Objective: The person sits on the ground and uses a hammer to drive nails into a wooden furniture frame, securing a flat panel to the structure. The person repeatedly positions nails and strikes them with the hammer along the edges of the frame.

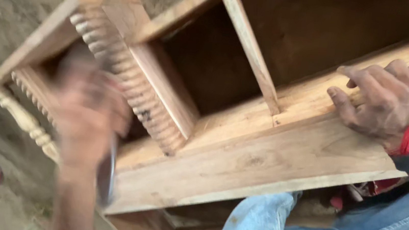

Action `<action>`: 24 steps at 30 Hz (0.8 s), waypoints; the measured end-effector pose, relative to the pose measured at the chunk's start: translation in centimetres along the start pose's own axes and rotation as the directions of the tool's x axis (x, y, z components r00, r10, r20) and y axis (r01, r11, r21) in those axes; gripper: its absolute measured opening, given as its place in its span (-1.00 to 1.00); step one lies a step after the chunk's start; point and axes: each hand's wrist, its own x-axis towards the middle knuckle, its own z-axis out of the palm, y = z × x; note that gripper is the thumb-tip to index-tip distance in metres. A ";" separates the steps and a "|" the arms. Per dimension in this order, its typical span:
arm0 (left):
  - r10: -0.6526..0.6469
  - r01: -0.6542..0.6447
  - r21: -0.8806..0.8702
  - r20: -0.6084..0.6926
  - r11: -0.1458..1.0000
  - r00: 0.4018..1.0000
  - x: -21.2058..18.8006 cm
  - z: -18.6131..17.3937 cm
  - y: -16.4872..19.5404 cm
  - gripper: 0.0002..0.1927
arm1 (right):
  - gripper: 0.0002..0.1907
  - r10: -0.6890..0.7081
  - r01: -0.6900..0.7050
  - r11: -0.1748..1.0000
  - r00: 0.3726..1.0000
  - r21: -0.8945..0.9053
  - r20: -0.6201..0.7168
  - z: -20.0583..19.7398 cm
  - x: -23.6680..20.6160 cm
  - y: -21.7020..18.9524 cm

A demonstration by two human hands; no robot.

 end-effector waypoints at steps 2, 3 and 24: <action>-0.200 0.211 0.150 -0.081 0.966 0.976 -0.1 0.0 -2.7 -0.76 | -0.74 -0.010 0.009 0.999 1.000 -0.043 -0.030 0.1 -0.1 -0.1; -0.278 0.299 0.219 -0.123 0.929 0.953 -0.4 0.9 -3.9 -0.74 | -0.73 0.005 -0.006 1.000 0.999 -0.019 -0.032 0.1 -0.1 -0.2; -0.093 -0.311 0.614 0.535 0.725 0.840 -2.1 3.6 -1.9 -0.54 | -0.68 -0.023 0.031 0.996 0.996 -0.089 0.091 0.6 -0.5 -0.6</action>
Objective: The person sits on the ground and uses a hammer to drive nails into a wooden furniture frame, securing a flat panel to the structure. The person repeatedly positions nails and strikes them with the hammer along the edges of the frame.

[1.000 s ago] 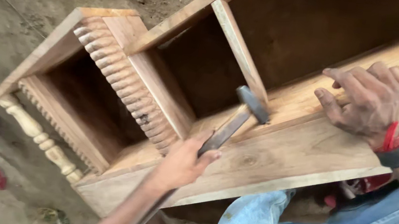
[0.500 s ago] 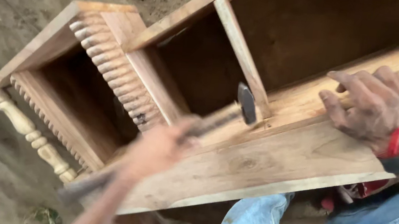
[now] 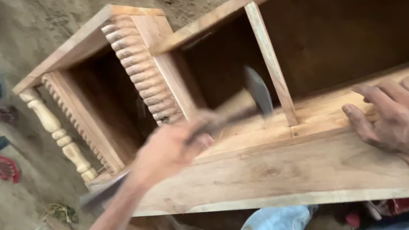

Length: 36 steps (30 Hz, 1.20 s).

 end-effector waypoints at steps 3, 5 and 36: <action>-0.350 0.111 -0.518 -0.390 0.848 0.851 0.1 -2.3 -2.0 -0.62 | -0.71 0.005 -0.004 1.000 0.999 -0.023 0.050 -0.7 0.5 -0.4; -0.391 -0.066 -0.644 -0.540 0.763 0.745 1.0 -2.3 -0.4 -0.58 | -0.72 0.031 -0.030 0.999 0.998 -0.022 0.054 -1.0 0.8 -0.7; 0.182 -0.189 -0.011 -0.230 0.982 0.956 1.2 4.2 2.4 -0.69 | -0.76 0.083 -0.084 0.996 0.996 0.032 0.027 -0.5 0.3 -0.2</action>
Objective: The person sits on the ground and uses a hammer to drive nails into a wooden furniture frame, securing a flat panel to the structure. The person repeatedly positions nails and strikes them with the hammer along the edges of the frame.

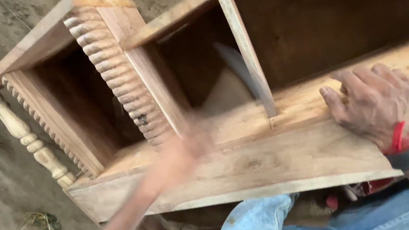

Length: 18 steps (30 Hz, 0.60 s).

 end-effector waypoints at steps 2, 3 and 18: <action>-0.031 0.061 -0.124 0.236 0.990 0.971 -0.7 0.7 0.0 -0.49 | -0.77 0.001 -0.001 1.000 1.000 -0.018 0.004 -0.2 0.1 -0.3; -0.141 0.174 -0.102 0.271 0.979 0.952 -0.7 -0.1 -0.6 -0.48 | -0.78 0.015 -0.015 1.000 1.000 -0.015 0.009 -0.2 0.4 -0.4; -0.094 0.164 -0.277 0.248 0.947 0.964 -0.7 -1.3 -0.7 -0.54 | -0.89 0.033 -0.033 0.999 0.999 0.011 0.008 -0.3 -0.1 -0.5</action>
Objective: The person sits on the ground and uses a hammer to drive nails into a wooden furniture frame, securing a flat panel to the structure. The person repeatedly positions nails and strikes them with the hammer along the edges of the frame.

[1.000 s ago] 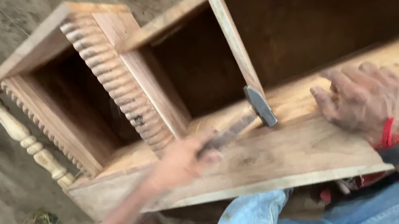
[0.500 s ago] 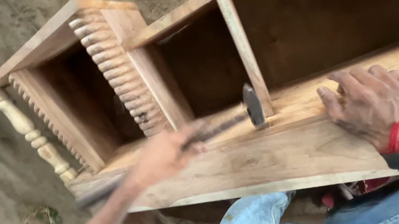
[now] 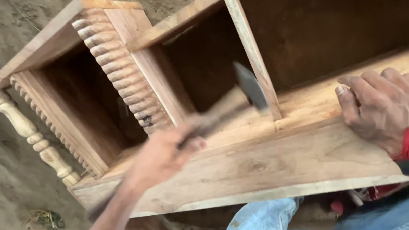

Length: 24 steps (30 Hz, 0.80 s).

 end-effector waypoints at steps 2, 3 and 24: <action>-0.025 0.056 0.080 -0.337 0.995 0.941 -0.6 -3.0 -0.8 -0.56 | -0.85 -0.016 0.016 1.000 1.000 0.012 -0.021 -0.1 0.0 0.0; -0.071 0.007 -0.133 -0.484 0.991 0.872 -0.6 -4.4 -0.7 -0.64 | -0.87 -0.018 0.018 0.999 1.000 0.028 -0.012 -0.1 0.0 0.0; -0.409 0.202 -0.430 -0.471 0.880 0.781 -0.7 12.5 -6.9 -0.55 | -0.69 0.062 -0.071 0.987 0.996 0.143 0.067 1.0 0.4 0.7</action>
